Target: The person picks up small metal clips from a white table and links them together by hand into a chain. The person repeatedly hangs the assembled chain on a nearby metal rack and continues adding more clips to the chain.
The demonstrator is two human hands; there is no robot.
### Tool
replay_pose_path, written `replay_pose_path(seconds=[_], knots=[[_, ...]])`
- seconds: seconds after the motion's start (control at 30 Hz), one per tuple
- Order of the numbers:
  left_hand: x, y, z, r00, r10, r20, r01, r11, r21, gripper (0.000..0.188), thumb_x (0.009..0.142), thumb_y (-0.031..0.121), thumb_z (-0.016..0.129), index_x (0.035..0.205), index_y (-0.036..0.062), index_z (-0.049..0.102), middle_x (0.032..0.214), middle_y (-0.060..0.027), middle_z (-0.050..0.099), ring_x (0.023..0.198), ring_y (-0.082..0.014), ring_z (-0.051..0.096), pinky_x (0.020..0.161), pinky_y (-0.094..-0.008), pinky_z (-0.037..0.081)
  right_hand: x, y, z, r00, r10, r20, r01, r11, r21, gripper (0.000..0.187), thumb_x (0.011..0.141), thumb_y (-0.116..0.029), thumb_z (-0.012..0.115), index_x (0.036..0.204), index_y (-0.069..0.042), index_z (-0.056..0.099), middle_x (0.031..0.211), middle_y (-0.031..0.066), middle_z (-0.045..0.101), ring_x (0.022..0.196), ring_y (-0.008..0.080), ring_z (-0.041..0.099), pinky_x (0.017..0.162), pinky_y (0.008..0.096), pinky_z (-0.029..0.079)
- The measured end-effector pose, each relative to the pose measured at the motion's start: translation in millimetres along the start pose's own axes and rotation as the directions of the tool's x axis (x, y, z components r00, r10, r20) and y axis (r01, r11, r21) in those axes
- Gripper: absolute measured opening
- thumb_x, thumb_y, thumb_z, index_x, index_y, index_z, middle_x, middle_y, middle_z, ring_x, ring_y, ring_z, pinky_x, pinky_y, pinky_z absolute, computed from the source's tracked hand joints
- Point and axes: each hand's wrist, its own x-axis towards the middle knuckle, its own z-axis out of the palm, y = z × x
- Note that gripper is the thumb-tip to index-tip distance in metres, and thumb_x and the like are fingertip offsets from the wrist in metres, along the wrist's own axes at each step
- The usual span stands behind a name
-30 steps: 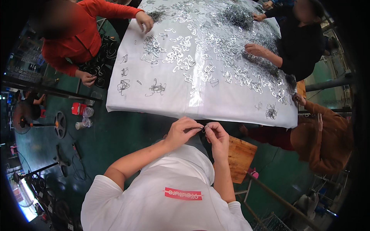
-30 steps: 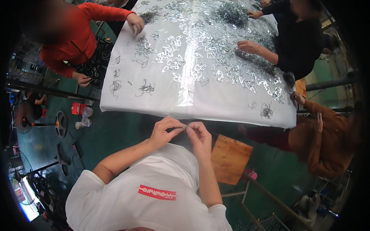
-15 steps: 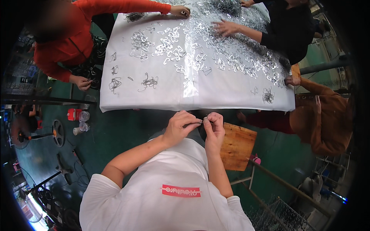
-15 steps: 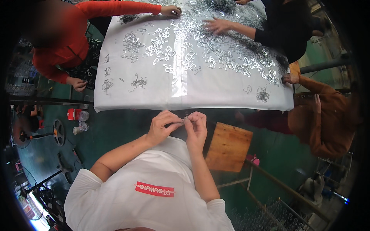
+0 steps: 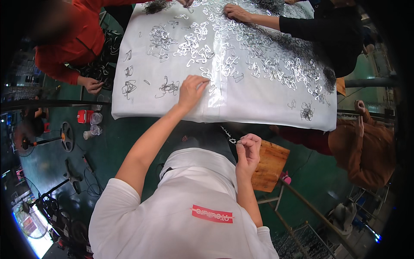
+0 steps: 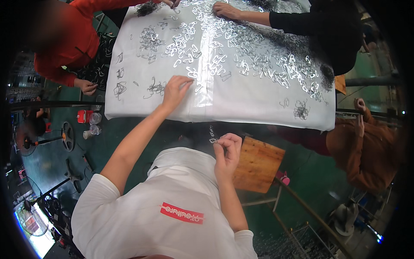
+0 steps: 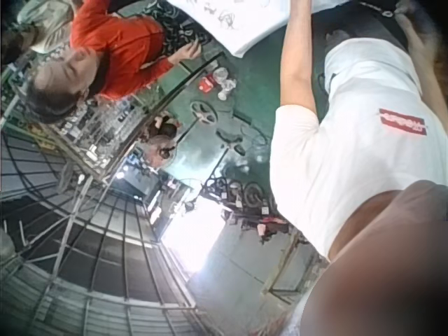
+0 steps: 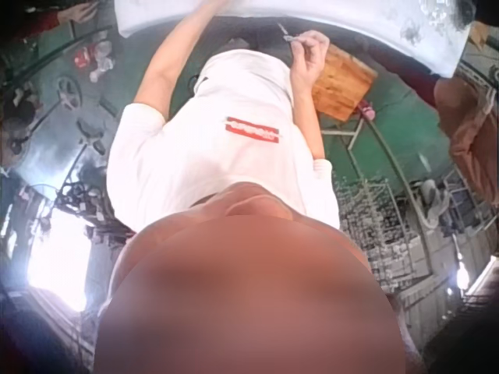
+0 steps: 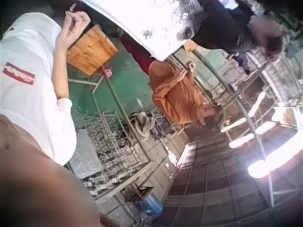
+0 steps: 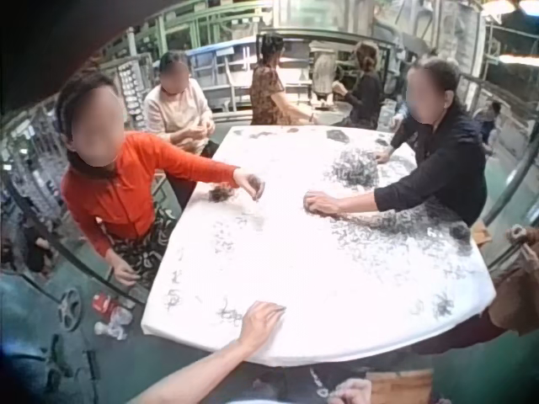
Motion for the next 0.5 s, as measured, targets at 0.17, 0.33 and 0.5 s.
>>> replay_pose_path(seconds=[0.17, 0.33, 0.5], knots=[[38.2, -38.0, 11.1, 0.999, -0.036, -0.005, 0.035, 0.957, 0.287, 0.019, 0.082, 0.020, 0.070, 0.095, 0.0065, 0.069, 0.093, -0.0080, 0.067, 0.090, -0.0265, 0.061, 0.078, -0.0381, 0.047, 9.7, -1.7, -8.0, 1.000, 0.010, 0.013, -0.010, 1.000, -0.025, 0.010, 0.084, 0.005, 0.062, 0.087, -0.004, 0.059, 0.102, 0.0058, 0.046, 0.093, 0.0157, 0.048, 0.082, 0.0261, 0.042], [34.4, -40.1, 32.6, 0.970, -0.245, -0.004, 0.219, 0.862, 0.458, 0.034, 0.076, 0.031, 0.075, 0.101, 0.0107, 0.064, 0.097, -0.0027, 0.066, 0.097, -0.0242, 0.058, 0.081, -0.0417, 0.042, 19.6, 0.3, -10.8, 1.000, -0.028, 0.007, 0.029, 0.993, -0.114, 0.007, 0.083, 0.002, 0.065, 0.088, -0.002, 0.062, 0.101, 0.0072, 0.049, 0.088, 0.0157, 0.052, 0.075, 0.0262, 0.046], [38.9, -47.5, 41.2, 0.975, -0.220, 0.017, 0.212, 0.957, 0.197, 0.026, 0.077, 0.021, 0.073, 0.099, 0.0102, 0.063, 0.093, -0.0035, 0.068, 0.091, -0.0238, 0.061, 0.081, -0.0399, 0.044, 21.9, 1.1, -7.0, 0.999, -0.032, -0.003, 0.032, 0.996, -0.087, 0.005, 0.084, 0.000, 0.065, 0.088, -0.001, 0.062, 0.101, 0.0075, 0.050, 0.085, 0.0151, 0.053, 0.071, 0.0258, 0.046]])
